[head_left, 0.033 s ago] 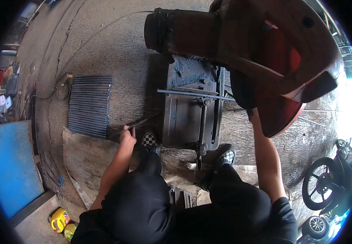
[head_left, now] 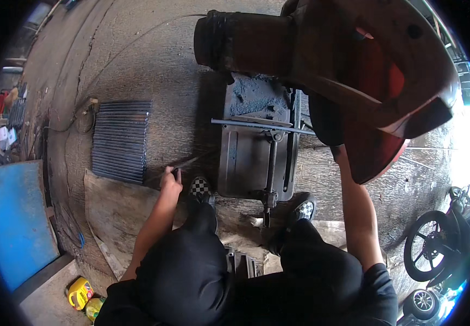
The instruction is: Cutting metal rods to length using a chop saw.
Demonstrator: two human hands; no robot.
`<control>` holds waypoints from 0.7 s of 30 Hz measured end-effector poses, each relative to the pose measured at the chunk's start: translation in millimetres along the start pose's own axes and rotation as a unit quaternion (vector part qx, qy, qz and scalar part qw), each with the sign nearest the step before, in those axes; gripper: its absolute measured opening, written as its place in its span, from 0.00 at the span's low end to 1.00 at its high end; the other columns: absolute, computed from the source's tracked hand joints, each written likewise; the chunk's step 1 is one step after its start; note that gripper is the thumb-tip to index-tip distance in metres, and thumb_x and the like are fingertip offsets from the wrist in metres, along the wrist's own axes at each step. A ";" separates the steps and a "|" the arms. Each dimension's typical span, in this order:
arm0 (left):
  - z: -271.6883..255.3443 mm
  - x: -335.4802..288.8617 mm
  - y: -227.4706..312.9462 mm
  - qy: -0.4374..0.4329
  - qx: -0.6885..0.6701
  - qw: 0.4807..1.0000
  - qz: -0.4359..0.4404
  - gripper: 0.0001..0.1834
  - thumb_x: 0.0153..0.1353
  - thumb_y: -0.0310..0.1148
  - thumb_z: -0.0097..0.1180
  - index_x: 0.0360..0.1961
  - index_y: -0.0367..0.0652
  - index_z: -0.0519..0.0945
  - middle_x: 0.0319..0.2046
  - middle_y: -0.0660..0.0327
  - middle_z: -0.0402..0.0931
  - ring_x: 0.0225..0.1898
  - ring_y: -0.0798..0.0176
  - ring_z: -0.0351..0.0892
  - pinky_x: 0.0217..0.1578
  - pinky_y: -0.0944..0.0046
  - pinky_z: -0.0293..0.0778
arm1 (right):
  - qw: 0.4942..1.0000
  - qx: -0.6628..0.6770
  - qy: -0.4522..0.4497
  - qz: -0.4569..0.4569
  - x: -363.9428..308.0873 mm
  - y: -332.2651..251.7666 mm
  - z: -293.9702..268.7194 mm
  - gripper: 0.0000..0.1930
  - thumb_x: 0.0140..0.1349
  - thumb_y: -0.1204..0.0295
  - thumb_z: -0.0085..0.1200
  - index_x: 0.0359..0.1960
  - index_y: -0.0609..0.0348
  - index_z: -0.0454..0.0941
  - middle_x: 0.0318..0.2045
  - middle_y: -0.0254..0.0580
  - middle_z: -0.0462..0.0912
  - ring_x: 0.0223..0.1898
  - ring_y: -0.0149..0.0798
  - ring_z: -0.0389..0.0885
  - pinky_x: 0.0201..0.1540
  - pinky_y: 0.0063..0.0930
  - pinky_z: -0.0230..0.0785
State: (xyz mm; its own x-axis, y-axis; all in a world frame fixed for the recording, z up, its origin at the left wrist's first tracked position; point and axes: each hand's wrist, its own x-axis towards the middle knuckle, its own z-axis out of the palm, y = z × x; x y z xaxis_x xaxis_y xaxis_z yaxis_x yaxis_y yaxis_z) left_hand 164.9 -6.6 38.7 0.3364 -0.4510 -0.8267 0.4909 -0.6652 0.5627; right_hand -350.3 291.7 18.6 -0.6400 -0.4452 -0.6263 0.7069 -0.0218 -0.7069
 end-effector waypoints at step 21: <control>104.8 -75.9 -24.8 -0.298 0.080 0.945 0.112 0.08 0.58 0.21 0.59 0.36 0.36 0.73 0.38 0.59 0.73 0.42 0.62 0.75 0.48 0.57 0.80 | 0.998 -0.037 0.047 0.031 -17.5 14.8 41.4 0.14 0.60 0.58 0.59 0.43 0.46 0.75 0.35 0.31 0.78 0.34 0.33 0.79 0.28 0.23 0.70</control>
State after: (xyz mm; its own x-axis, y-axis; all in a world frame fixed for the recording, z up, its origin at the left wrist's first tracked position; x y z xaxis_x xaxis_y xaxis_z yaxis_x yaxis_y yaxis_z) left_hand 43.0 -18.3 87.3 -0.1175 -0.8143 -0.5685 0.3169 -0.5733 0.7556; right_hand -316.1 262.1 32.7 -0.6231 -0.3579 -0.6955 0.7247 0.0705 -0.6855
